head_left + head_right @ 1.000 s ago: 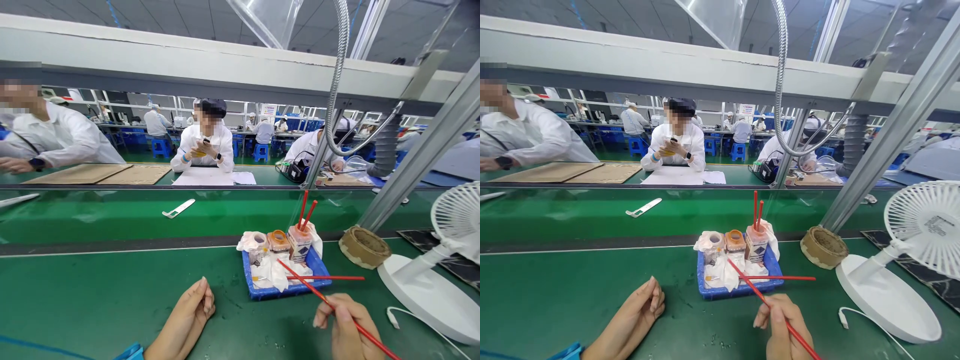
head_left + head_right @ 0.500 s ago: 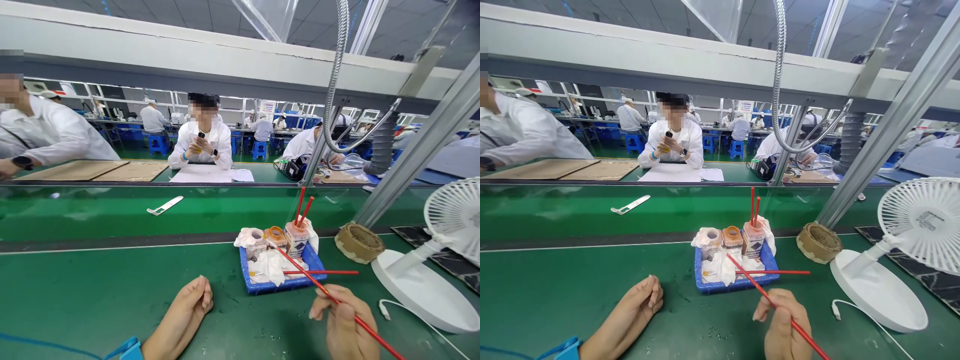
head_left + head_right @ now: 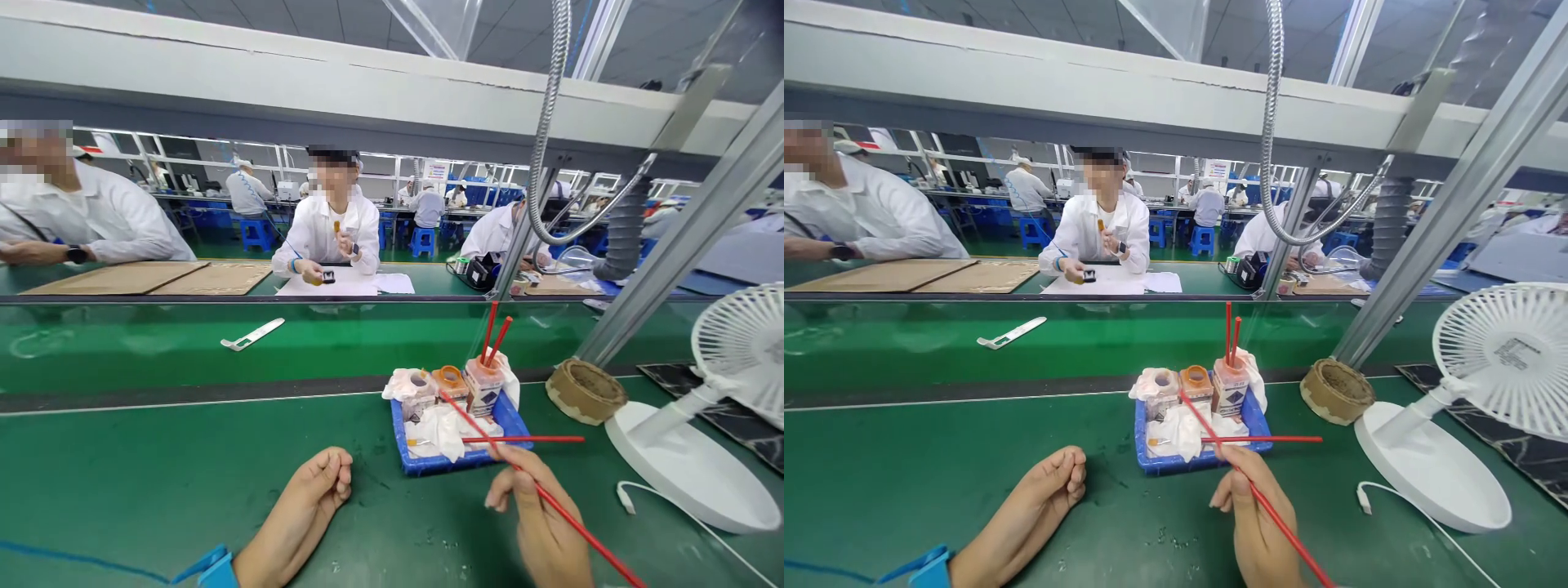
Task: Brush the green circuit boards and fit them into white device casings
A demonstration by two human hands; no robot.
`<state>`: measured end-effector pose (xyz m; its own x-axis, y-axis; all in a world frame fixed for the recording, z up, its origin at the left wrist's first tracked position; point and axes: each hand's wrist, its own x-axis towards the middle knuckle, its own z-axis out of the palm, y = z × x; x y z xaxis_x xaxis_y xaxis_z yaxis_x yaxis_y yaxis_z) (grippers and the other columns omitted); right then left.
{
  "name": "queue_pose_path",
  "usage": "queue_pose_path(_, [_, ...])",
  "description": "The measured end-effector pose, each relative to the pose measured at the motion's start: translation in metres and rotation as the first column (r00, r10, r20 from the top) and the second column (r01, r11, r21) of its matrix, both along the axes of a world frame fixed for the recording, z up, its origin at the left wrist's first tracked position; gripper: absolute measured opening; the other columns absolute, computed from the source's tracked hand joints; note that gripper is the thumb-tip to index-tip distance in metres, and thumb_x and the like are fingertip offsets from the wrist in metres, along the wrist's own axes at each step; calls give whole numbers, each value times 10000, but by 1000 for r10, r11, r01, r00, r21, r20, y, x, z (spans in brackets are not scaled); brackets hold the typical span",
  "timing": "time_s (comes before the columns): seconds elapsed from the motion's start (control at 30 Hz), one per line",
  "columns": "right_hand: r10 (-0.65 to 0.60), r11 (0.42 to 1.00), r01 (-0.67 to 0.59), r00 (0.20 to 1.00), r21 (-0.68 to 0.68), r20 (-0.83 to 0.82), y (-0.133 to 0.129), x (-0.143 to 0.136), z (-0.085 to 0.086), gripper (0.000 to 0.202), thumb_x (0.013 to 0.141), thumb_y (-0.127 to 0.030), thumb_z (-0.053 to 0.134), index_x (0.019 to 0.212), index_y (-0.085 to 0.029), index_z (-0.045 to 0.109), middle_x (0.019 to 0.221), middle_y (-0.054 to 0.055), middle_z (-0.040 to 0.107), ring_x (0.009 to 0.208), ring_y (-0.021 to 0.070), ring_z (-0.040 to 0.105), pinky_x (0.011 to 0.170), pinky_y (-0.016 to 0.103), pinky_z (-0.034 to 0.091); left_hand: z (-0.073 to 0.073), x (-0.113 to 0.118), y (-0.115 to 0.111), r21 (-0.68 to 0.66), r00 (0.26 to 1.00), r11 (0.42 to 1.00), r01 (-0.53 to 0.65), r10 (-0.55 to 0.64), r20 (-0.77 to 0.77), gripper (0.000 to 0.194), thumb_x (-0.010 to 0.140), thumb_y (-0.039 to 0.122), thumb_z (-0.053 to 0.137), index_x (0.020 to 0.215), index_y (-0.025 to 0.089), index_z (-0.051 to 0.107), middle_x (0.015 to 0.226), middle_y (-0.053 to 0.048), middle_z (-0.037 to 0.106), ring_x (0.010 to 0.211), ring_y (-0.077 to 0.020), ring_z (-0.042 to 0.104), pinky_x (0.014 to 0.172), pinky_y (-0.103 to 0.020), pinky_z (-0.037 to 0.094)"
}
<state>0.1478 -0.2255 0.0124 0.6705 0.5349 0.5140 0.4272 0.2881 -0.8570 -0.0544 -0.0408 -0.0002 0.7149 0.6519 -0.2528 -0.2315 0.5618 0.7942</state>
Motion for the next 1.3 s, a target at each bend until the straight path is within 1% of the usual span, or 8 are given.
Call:
queue_pose_path(0.13, [-31, 974, 38, 999, 224, -34, 1, 0, 0, 163, 908, -373, 520, 966, -304, 655, 762, 42, 606, 501, 159, 553, 413, 267, 441, 1, 1, 0, -19, 1000, 1000, 12, -13, -22, 232, 750, 372, 663, 714, 145, 629, 644, -9, 488, 585, -99, 391, 582, -230, 344])
queue_pose_path(0.3, [-33, 998, 33, 999, 55, 4, 0, -2, 2, 205, 911, -377, 518, 999, -264, 665, 667, 44, 609, 536, 165, 562, 478, 266, 471, -1, 0, -1, 1, 999, 1000, 12, -12, 32, 207, 761, 338, 660, 729, 135, 639, 637, -7, 484, 583, -93, 396, 587, -221, 348])
queue_pose_path(0.43, [-76, 979, 82, 996, 185, -37, -1, 0, 1, 169, 917, -352, 511, 937, -273, 658, 698, 24, 602, 526, 139, 551, 463, 233, 454, -2, 0, 1, -19, 1000, 1000, 22, -22, 21, 189, 764, 317, 661, 756, 129, 660, 643, -14, 511, 584, -91, 417, 583, -214, 360])
queue_pose_path(0.57, [-61, 998, 62, 998, 13, -30, -1, 5, -1, 234, 916, -389, 503, 1015, -237, 651, 631, 38, 600, 515, 153, 549, 459, 239, 458, -3, 0, 2, -38, 999, 999, 29, -28, 17, 182, 766, 293, 664, 831, 125, 688, 668, -24, 550, 603, -92, 453, 610, -216, 390])
queue_pose_path(0.7, [-98, 984, 106, 993, 146, -63, -1, 4, -1, 200, 889, -397, 544, 892, -247, 676, 704, 39, 598, 526, 150, 553, 442, 237, 457, -2, -2, 2, -59, 999, 998, 35, -36, -9, 179, 783, 284, 647, 876, 138, 694, 731, -44, 603, 655, -107, 501, 664, -233, 419])
queue_pose_path(0.9, [-112, 994, 112, 989, -6, -91, 2, 0, 2, 243, 894, -421, 531, 958, -231, 667, 677, 41, 595, 520, 144, 547, 443, 223, 456, 1, -1, 0, -58, 999, 998, 27, -29, -37, 243, 669, 313, 754, 821, 134, 691, 698, -39, 628, 620, -95, 511, 625, -215, 411])
queue_pose_path(1.07, [-84, 970, 104, 992, 221, -97, 1, 5, -1, 187, 897, -364, 536, 902, -223, 660, 691, 36, 588, 471, 143, 545, 387, 229, 454, 4, 1, -4, 11, 998, 999, 36, -35, -60, 366, 627, 483, 737, 693, 131, 664, 364, 55, 400, 380, -46, 243, 434, -201, 247])
queue_pose_path(1.3, [-21, 999, 23, 998, 42, -53, 1, 7, -5, 242, 935, -374, 461, 990, -213, 634, 681, 55, 627, 507, 153, 568, 434, 230, 485, 7, 2, -10, 30, 999, 1000, -6, 7, -37, 470, 637, 596, 662, 478, 171, 540, 324, 60, 304, 383, -68, 181, 442, -230, 216])
